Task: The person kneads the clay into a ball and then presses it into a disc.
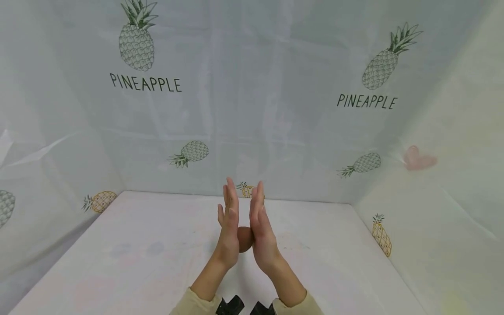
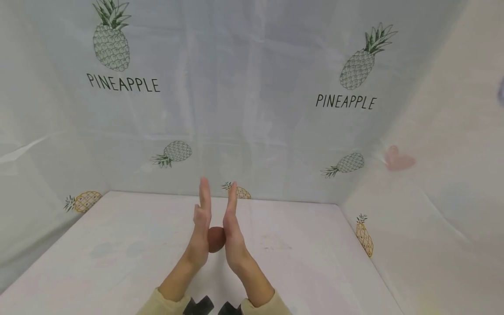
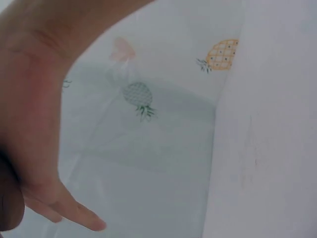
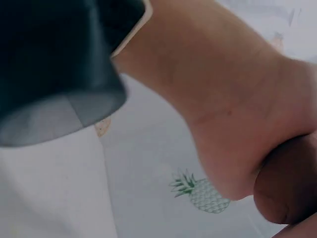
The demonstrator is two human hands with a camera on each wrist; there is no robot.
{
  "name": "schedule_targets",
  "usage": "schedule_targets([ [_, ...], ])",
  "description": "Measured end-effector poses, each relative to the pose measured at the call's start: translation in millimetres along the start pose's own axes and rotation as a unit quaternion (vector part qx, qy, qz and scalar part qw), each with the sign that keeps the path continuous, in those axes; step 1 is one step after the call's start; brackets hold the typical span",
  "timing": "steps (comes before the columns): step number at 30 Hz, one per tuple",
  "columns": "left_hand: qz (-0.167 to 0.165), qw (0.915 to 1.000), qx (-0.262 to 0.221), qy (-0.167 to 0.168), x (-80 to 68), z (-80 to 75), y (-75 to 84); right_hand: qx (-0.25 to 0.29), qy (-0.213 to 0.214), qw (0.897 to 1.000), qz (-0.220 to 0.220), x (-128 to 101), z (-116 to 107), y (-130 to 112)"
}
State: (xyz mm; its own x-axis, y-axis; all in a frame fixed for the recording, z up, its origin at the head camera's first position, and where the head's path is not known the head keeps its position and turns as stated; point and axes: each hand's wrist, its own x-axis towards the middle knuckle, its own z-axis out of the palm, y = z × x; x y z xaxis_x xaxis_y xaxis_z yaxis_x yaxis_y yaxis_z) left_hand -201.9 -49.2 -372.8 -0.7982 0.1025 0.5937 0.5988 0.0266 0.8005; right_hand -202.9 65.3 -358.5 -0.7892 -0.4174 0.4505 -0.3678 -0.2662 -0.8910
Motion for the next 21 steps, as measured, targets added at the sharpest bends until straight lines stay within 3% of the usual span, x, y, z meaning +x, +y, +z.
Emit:
schedule_targets([
  [6, 0.0, 0.9998, 0.022, -0.003, -1.1, 8.5, -4.2, 0.0, 0.005, 1.0, -0.019, -2.8, -6.4, -9.2],
  [13, 0.025, 0.9988, 0.037, -0.023, -9.2, 20.0, -2.2, 0.008, 0.028, 0.999, -0.022, -1.0, -15.5, -5.8],
  [18, 0.047, 0.9976, 0.048, -0.015, -8.8, 17.5, 2.7, 0.026, 0.021, 0.999, 0.005, 3.0, -12.6, 2.8],
  [21, 0.028, 0.9991, 0.032, -0.009, -5.4, 11.7, 1.4, 0.025, 0.016, 1.0, 0.007, 3.4, -7.9, 6.0],
])
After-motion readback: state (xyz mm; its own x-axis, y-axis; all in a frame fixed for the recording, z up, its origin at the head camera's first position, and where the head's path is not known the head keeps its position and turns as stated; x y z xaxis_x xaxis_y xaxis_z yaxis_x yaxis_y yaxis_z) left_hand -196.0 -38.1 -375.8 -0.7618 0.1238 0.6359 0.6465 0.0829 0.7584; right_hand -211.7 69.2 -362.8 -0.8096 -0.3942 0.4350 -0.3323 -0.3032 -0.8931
